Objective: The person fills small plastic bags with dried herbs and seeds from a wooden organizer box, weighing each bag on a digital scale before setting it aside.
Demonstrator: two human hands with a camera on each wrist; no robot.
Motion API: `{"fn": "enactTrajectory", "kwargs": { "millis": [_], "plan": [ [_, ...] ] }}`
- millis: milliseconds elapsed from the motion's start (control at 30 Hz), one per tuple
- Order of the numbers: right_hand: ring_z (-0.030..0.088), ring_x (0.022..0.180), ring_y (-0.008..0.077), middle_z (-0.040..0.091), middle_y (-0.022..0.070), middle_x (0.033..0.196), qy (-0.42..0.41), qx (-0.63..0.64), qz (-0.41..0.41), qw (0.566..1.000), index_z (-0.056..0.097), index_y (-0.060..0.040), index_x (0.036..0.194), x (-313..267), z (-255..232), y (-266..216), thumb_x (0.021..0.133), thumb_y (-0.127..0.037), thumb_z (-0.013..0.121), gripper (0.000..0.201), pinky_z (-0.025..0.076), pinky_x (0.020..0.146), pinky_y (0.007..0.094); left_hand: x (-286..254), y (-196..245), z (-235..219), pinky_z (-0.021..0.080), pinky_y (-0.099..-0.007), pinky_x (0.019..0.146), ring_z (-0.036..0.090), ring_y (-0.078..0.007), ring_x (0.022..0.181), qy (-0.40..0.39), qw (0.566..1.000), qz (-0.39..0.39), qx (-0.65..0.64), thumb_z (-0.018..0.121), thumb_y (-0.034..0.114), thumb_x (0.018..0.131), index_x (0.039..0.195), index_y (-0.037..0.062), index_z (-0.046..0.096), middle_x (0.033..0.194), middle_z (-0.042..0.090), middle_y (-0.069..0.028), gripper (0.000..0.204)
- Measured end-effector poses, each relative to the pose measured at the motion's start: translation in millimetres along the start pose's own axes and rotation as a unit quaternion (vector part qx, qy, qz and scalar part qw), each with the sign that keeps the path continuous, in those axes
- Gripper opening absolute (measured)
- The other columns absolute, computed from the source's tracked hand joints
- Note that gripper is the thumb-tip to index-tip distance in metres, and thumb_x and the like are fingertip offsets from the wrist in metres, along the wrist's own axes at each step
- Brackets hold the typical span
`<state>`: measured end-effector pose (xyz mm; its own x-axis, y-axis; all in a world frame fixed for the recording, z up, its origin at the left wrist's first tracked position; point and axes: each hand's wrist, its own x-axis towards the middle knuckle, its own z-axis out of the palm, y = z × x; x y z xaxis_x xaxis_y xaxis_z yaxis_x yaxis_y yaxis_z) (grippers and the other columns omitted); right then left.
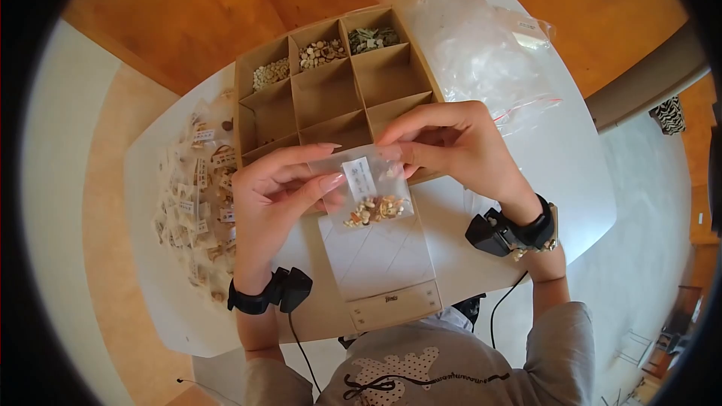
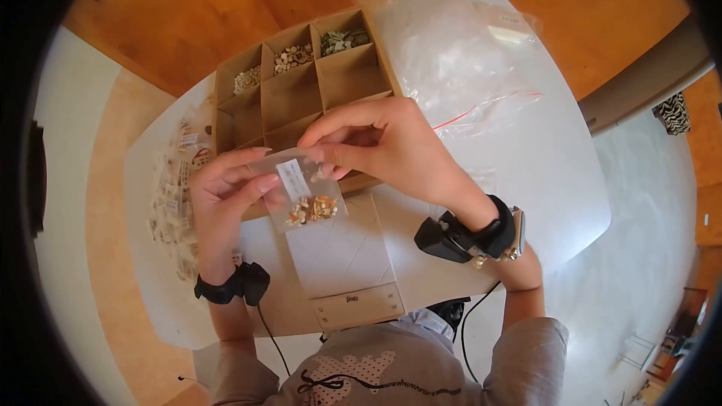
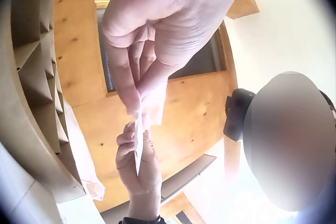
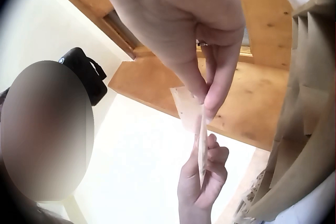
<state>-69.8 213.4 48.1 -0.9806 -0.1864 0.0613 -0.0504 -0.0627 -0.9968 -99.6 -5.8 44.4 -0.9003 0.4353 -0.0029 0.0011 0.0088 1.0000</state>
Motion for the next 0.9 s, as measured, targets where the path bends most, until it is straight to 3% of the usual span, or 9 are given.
{"fn": "enactTrajectory", "kwargs": {
  "millis": [67, 267, 367, 533, 667, 767, 833, 900],
  "plan": [
    [0.060, 0.068, 0.0092, 0.063, 0.0060, 0.082, -0.009, -0.005, -0.013, 1.000, 0.064, 0.0028, 0.090, 1.2, -3.7, 1.8, 0.080, 0.008, 0.053, 0.016, 0.052, 0.066, 0.0212, 1.7, -2.5, -1.6, 0.055, -0.0245, 0.061, 0.065, -0.0177, 0.071, -0.003, 1.000, -0.002, -0.017, 0.062, -0.002, 0.079, 0.102, -0.0043, 0.060, 0.087, 0.065, -0.0142, 0.023],
    [0.060, 0.072, 0.0097, 0.061, 0.0049, 0.083, -0.024, 0.006, 0.003, 1.000, 0.063, 0.0038, 0.088, 6.5, -7.0, 12.7, 0.080, 0.006, 0.053, 0.013, 0.050, 0.066, 0.0214, 0.5, -9.1, -7.8, 0.055, -0.0259, 0.066, 0.065, -0.0198, 0.076, -0.038, 0.999, 0.007, -0.005, 0.058, -0.005, 0.080, 0.098, -0.0036, 0.062, 0.092, 0.064, -0.0133, 0.018],
    [0.060, 0.072, 0.0091, 0.060, 0.0042, 0.081, 0.028, 0.025, 0.008, 0.999, 0.063, 0.0038, 0.085, 6.5, -0.8, 15.9, 0.078, 0.004, 0.058, 0.009, 0.049, 0.065, 0.0211, 0.8, -8.4, 0.4, 0.054, -0.0258, 0.069, 0.065, -0.0197, 0.080, -0.034, 0.999, 0.009, 0.001, 0.057, -0.007, 0.080, 0.097, -0.0041, 0.063, 0.094, 0.063, -0.0131, 0.018],
    [0.062, 0.080, 0.0132, 0.060, 0.0053, 0.086, 0.020, -0.027, 0.008, 0.999, 0.057, 0.0012, 0.087, 5.4, 4.1, 21.8, 0.072, 0.008, 0.066, 0.019, 0.052, 0.071, 0.0239, 0.3, -12.8, 3.1, 0.053, -0.0240, 0.069, 0.064, -0.0171, 0.079, -0.043, 0.998, 0.041, 0.014, 0.061, -0.010, 0.076, 0.096, -0.0056, 0.063, 0.092, 0.063, -0.0140, 0.020],
    [0.062, 0.081, 0.0118, 0.061, 0.0043, 0.083, 0.031, -0.076, 0.011, 0.997, 0.054, -0.0001, 0.088, 4.1, 9.7, 20.7, 0.069, 0.006, 0.070, 0.026, 0.052, 0.070, 0.0225, -1.6, -19.7, 5.6, 0.051, -0.0221, 0.068, 0.063, -0.0141, 0.077, 0.013, 0.995, 0.058, 0.077, 0.066, -0.009, 0.072, 0.095, -0.0050, 0.063, 0.084, 0.065, -0.0118, 0.024],
    [0.062, 0.068, 0.0098, 0.065, 0.0060, 0.075, 0.052, -0.078, -0.064, 0.993, 0.057, -0.0018, 0.088, 3.1, 7.9, 24.7, 0.071, 0.003, 0.068, 0.021, 0.050, 0.061, 0.0221, -1.4, -9.8, 8.7, 0.050, -0.0217, 0.069, 0.062, -0.0124, 0.076, 0.062, 0.992, 0.046, 0.095, 0.068, -0.009, 0.069, 0.098, -0.0044, 0.063, 0.080, 0.066, -0.0096, 0.029],
    [0.063, 0.073, 0.0100, 0.064, 0.0055, 0.079, 0.063, -0.100, -0.044, 0.992, 0.059, 0.0006, 0.090, 1.7, 2.3, 16.3, 0.073, 0.004, 0.067, 0.019, 0.052, 0.065, 0.0215, -2.0, 5.1, 5.7, 0.050, -0.0220, 0.069, 0.062, -0.0114, 0.075, 0.112, 0.988, 0.040, 0.102, 0.069, -0.008, 0.069, 0.100, -0.0048, 0.061, 0.079, 0.066, -0.0085, 0.032],
    [0.064, 0.075, 0.0106, 0.065, 0.0062, 0.081, 0.090, -0.138, -0.061, 0.984, 0.062, 0.0028, 0.089, 1.3, -5.0, 8.8, 0.078, -0.001, 0.064, 0.012, 0.052, 0.066, 0.0210, -2.8, 9.2, -24.6, 0.050, -0.0233, 0.070, 0.061, -0.0112, 0.076, 0.169, 0.968, 0.101, 0.159, 0.067, -0.003, 0.073, 0.103, -0.0075, 0.059, 0.082, 0.066, -0.0103, 0.032]
  ]
}}
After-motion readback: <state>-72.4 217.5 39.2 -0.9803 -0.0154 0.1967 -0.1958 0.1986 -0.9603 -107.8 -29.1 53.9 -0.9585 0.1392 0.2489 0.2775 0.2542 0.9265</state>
